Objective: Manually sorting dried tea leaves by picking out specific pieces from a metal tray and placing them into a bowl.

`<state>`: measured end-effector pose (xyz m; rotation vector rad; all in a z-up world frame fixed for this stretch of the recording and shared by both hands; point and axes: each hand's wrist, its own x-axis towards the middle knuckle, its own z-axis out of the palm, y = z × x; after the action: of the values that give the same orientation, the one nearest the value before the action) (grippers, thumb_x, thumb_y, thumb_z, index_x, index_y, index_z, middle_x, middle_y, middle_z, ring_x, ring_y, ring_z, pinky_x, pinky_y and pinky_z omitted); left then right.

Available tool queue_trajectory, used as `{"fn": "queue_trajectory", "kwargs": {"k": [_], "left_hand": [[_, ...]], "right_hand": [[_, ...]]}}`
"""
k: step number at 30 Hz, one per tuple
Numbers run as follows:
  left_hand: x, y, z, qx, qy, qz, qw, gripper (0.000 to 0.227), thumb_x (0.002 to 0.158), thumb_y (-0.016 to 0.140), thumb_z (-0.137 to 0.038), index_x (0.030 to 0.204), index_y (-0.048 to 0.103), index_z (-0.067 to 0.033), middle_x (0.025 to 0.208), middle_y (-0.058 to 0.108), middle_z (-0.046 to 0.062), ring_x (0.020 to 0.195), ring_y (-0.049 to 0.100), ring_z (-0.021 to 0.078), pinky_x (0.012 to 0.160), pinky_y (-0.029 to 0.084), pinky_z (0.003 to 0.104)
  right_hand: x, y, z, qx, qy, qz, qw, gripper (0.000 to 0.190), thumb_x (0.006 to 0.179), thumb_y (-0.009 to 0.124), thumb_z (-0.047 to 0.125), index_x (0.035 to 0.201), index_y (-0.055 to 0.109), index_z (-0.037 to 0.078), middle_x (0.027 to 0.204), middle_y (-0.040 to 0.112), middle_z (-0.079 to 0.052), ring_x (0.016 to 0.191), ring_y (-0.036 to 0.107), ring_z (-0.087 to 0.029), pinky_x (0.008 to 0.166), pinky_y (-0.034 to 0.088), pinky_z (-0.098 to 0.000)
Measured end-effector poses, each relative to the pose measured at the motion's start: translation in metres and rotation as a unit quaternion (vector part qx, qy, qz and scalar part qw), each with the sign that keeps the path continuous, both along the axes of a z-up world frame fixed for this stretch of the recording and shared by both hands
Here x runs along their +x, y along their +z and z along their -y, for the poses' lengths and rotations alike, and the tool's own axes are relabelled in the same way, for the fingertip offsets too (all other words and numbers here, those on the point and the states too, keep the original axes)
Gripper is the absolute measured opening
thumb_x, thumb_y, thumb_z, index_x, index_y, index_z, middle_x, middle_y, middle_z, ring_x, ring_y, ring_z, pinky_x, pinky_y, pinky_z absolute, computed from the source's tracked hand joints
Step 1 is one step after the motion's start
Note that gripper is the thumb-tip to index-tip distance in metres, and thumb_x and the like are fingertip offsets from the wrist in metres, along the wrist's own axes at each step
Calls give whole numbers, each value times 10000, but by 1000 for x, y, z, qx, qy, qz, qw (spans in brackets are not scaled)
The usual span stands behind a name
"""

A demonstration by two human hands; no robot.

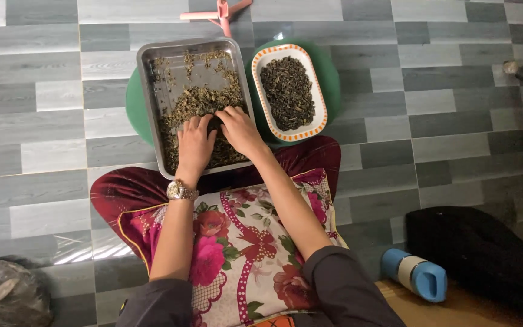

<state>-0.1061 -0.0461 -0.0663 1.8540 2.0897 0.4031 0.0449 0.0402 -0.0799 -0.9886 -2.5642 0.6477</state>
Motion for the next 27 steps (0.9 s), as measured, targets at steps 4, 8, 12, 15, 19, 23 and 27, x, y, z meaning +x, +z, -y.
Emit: {"fn": "queue_trajectory", "kwargs": {"k": [4, 8, 12, 15, 19, 23, 27], "left_hand": [[1, 7, 0, 24, -1, 51, 998, 342, 1101, 585, -164, 1420, 529, -55, 1206, 561, 170, 1157, 580, 357, 888, 470, 499], [0, 7, -1, 55, 9, 96, 994, 283, 1095, 600, -154, 1364, 565, -73, 1178, 616, 142, 1137, 620, 340, 893, 481, 504], [2, 0, -3, 105, 23, 150, 983, 215, 1086, 616, -119, 1293, 588, -68, 1137, 639, 138, 1090, 666, 355, 880, 524, 522], [2, 28, 2, 124, 32, 198, 972, 178, 1068, 631, -69, 1240, 616, -26, 1095, 655, 173, 1016, 707, 369, 844, 580, 497], [3, 41, 4, 146, 33, 237, 960, 162, 1060, 616, 1, 1222, 605, 10, 1089, 650, 210, 1006, 708, 415, 808, 590, 536], [1, 40, 6, 151, 50, 308, 938, 151, 1051, 612, 10, 1201, 606, 21, 1110, 664, 227, 1004, 713, 429, 798, 594, 544], [0, 37, 8, 159, 70, 375, 911, 173, 1066, 610, -19, 1232, 593, 25, 1040, 676, 248, 983, 712, 432, 762, 573, 544]], "right_hand": [[1, 2, 0, -26, 3, -17, 1000, 298, 965, 635, 14, 1262, 647, 5, 1075, 649, -154, 1033, 622, -299, 836, 575, -391], [-1, -4, -1, -85, -26, -81, 993, 261, 979, 643, 31, 1239, 660, 37, 1076, 683, -134, 1037, 625, -276, 858, 568, -366], [-5, -6, 0, -92, -50, -120, 987, 212, 970, 683, 64, 1182, 696, 74, 1011, 717, -96, 975, 638, -224, 808, 588, -327], [-7, 3, 3, -94, -56, -137, 984, 184, 979, 679, 87, 1160, 705, 66, 1008, 721, -107, 933, 657, -231, 794, 596, -339], [-6, 10, 5, -108, -69, -167, 978, 168, 981, 684, 97, 1145, 720, 81, 997, 730, -100, 900, 680, -246, 768, 610, -348], [-4, 9, 3, -135, -91, -223, 961, 165, 950, 711, 83, 1109, 751, 104, 971, 752, -110, 858, 719, -269, 699, 614, -351], [-1, 17, 3, -176, -101, -259, 944, 168, 950, 721, 102, 1111, 768, 114, 979, 765, -146, 889, 741, -273, 741, 618, -346]]}}
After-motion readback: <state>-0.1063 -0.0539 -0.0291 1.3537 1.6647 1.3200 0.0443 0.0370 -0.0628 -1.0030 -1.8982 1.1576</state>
